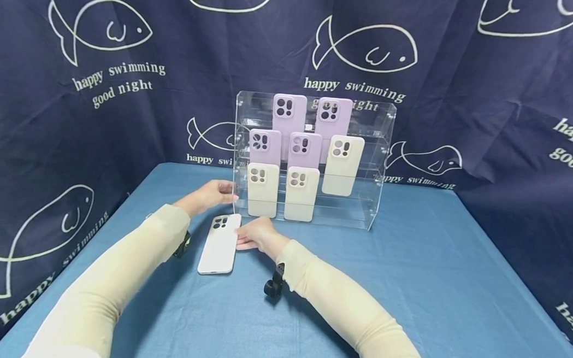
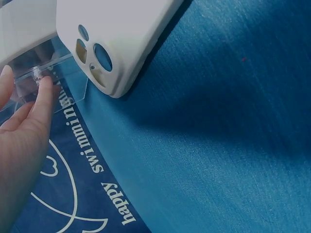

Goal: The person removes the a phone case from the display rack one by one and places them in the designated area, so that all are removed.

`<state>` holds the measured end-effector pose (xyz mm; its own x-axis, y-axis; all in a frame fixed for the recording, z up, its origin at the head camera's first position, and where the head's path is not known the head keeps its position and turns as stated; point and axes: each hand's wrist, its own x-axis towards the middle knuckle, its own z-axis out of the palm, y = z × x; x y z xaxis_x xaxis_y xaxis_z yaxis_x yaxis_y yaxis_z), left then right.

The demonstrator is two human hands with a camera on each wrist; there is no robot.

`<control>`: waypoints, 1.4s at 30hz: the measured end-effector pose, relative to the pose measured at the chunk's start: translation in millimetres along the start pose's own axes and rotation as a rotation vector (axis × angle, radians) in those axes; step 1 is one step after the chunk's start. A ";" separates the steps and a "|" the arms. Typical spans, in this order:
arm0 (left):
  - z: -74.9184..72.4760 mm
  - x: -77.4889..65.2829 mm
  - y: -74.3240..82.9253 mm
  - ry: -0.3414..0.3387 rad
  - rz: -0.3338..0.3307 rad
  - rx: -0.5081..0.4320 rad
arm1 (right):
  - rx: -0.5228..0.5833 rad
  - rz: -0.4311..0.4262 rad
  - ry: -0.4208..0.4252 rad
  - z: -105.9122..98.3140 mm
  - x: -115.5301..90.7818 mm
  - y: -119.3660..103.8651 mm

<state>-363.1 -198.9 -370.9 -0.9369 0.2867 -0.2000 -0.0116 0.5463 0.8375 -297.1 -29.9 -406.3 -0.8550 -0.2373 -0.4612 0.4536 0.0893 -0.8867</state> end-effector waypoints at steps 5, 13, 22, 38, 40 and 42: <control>0.1 -1.3 1.2 -0.012 0.010 0.020 | -0.021 0.048 0.010 2.7 -1.4 -4.9; -0.4 -3.3 1.1 -0.014 -0.008 0.023 | -0.052 0.063 0.019 5.8 -0.3 -7.1; 0.4 -2.0 1.7 -0.017 -0.010 0.018 | -0.089 0.057 0.028 5.2 -1.4 -9.1; 1.5 -2.6 -1.2 -0.026 0.005 0.016 | -0.099 0.047 0.043 6.3 1.4 -5.3; 1.3 -2.3 -1.2 -0.024 0.006 0.019 | -0.106 0.046 0.043 6.9 0.8 -5.0; 1.0 -1.6 -0.8 -0.021 0.001 0.017 | -0.111 0.044 0.038 7.6 -0.3 -5.1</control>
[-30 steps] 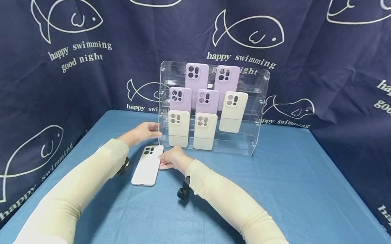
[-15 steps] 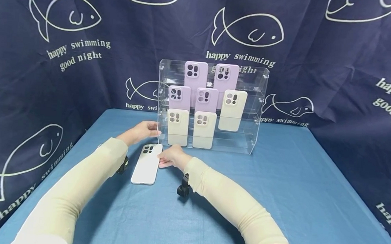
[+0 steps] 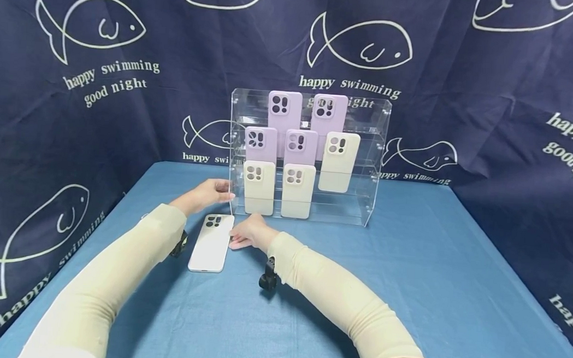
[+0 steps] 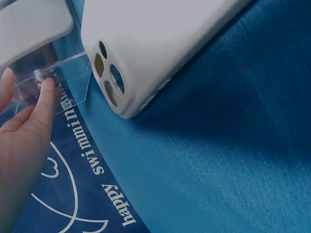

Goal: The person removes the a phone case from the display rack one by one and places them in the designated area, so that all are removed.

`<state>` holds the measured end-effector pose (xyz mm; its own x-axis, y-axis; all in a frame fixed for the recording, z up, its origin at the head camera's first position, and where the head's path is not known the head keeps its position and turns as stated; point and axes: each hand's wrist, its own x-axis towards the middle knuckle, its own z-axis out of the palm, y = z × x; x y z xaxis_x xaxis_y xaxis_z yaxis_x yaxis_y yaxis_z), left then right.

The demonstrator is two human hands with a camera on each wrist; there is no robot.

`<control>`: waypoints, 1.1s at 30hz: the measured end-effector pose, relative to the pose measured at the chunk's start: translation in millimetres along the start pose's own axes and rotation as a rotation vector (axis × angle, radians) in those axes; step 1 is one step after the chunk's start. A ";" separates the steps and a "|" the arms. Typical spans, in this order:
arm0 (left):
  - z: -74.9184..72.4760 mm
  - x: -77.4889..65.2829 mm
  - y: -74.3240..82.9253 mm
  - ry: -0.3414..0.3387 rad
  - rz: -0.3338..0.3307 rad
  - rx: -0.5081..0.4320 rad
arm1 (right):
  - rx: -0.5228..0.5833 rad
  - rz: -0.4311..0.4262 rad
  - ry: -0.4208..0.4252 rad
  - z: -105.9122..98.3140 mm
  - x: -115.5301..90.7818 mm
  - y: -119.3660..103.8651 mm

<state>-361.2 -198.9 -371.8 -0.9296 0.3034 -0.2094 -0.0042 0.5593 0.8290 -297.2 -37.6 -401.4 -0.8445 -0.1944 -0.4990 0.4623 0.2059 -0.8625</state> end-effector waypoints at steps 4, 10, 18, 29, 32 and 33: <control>0.4 0.3 1.7 0.001 -0.007 -0.001 | -0.007 -0.009 0.014 1.6 -2.1 0.7; 0.9 1.1 5.2 0.005 0.000 0.005 | -0.026 -0.022 0.037 1.1 -4.0 0.3; 2.0 -0.3 1.6 -0.012 -0.009 -0.014 | -0.022 -0.011 -0.047 -11.2 -10.4 3.0; 4.1 3.1 -0.8 -0.018 -0.015 -0.096 | 0.004 -0.153 -0.110 -26.3 -24.1 0.4; 3.1 3.5 -0.2 -0.012 -0.011 -0.100 | 0.024 -0.177 -0.119 -31.2 -26.4 -5.0; 2.5 3.5 0.2 -0.010 -0.009 -0.097 | 0.029 -0.184 -0.117 -32.9 -27.0 -7.0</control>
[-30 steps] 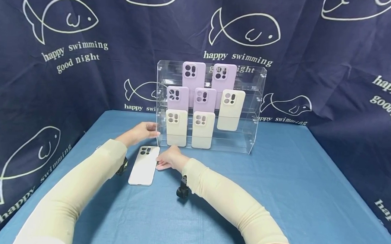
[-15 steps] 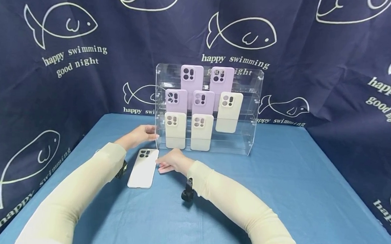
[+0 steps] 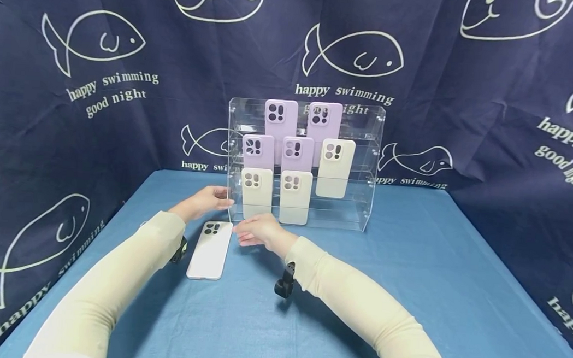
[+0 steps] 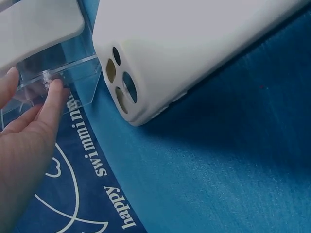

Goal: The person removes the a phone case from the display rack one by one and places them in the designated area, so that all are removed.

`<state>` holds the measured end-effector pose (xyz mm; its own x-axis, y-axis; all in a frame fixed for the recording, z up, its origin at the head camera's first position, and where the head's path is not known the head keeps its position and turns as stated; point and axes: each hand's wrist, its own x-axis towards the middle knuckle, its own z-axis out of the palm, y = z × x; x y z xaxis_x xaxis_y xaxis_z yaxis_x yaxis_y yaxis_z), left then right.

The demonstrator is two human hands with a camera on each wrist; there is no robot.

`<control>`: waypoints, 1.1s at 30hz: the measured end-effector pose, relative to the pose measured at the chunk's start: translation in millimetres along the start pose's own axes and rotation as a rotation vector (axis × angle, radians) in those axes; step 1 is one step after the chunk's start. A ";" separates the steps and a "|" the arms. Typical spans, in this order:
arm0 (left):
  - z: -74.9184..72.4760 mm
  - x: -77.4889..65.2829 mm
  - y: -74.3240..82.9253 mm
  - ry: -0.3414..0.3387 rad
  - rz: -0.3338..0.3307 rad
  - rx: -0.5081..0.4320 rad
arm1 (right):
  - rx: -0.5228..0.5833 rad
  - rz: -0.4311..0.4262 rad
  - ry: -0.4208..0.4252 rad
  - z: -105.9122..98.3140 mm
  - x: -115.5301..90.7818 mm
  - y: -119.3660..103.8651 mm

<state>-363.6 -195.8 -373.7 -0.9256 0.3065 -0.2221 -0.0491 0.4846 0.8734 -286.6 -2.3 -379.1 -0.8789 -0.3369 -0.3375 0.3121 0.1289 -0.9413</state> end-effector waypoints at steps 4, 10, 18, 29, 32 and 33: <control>-0.3 -1.0 -0.2 0.005 0.004 0.010 | 0.001 -0.025 0.006 -5.8 -1.3 -6.3; 0.6 0.2 4.3 0.012 -0.023 0.011 | 0.019 -0.063 0.018 -14.9 -3.0 -18.1; 2.6 -0.5 2.8 0.037 -0.055 -0.027 | -0.009 -0.103 0.055 -29.2 -7.9 -32.8; 2.0 -2.8 5.3 0.037 -0.080 -0.022 | -0.011 -0.120 0.117 -56.1 -10.7 -47.2; 0.4 -1.2 4.1 0.023 -0.078 -0.022 | -0.025 -0.121 0.137 -62.5 -13.8 -50.2; -0.3 -1.1 3.9 0.018 -0.075 -0.020 | -0.032 -0.120 0.145 -64.6 -14.9 -50.8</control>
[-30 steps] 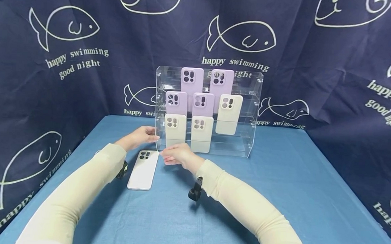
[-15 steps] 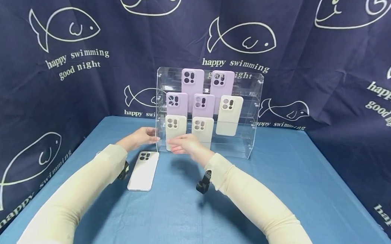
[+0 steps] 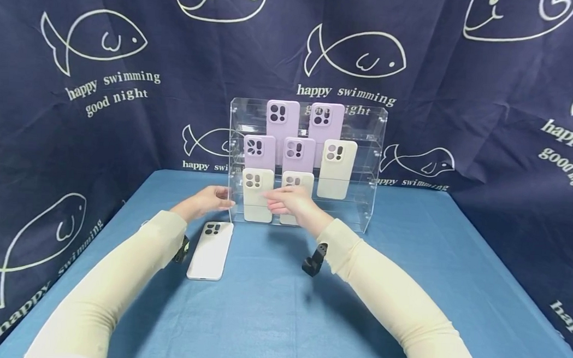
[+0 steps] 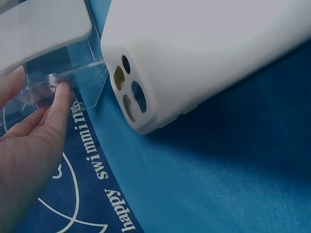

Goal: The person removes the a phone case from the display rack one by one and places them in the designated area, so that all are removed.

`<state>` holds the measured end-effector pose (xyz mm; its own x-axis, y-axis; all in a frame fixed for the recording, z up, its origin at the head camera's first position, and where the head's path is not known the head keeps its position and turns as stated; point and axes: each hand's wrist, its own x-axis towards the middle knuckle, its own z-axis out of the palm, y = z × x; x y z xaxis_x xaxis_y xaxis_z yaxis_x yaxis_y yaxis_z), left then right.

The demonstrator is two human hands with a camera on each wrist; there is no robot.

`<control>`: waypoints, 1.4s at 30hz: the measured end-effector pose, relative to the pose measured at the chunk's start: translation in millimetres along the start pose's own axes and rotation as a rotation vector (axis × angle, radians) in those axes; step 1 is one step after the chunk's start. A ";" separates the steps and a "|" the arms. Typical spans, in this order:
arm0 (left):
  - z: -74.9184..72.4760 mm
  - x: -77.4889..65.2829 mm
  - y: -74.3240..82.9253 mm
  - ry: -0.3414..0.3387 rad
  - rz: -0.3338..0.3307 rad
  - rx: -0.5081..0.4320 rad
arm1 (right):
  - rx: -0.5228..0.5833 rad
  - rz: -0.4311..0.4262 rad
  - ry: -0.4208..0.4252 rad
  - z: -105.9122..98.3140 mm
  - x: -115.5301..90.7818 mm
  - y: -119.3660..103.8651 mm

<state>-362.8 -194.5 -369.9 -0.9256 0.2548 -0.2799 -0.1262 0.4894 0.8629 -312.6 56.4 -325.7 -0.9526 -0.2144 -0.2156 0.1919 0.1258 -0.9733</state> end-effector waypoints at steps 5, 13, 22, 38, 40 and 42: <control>-3.7 -2.6 1.1 -0.018 0.014 0.034 | -0.013 -0.015 0.043 -10.3 -1.3 -3.3; -8.1 2.0 1.0 -0.011 0.007 0.067 | -0.022 -0.061 0.134 -26.9 -2.2 -9.1; -4.9 -0.1 1.6 -0.021 -0.029 0.053 | -0.014 -0.077 0.171 -35.7 -3.2 -9.0; 3.6 0.3 6.3 0.019 -0.057 0.027 | 0.057 -0.139 0.261 -67.4 -2.4 2.8; 4.2 -0.1 5.1 0.029 -0.066 0.033 | 0.055 -0.146 0.264 -71.0 -2.2 5.3; 4.3 -0.8 4.2 0.033 -0.073 0.044 | 0.051 -0.142 0.272 -74.1 -2.5 7.0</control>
<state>-361.0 -189.1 -367.9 -0.9260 0.1898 -0.3262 -0.1783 0.5417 0.8214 -326.4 129.6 -326.1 -0.9976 0.0413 -0.0553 0.0578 0.0626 -0.9964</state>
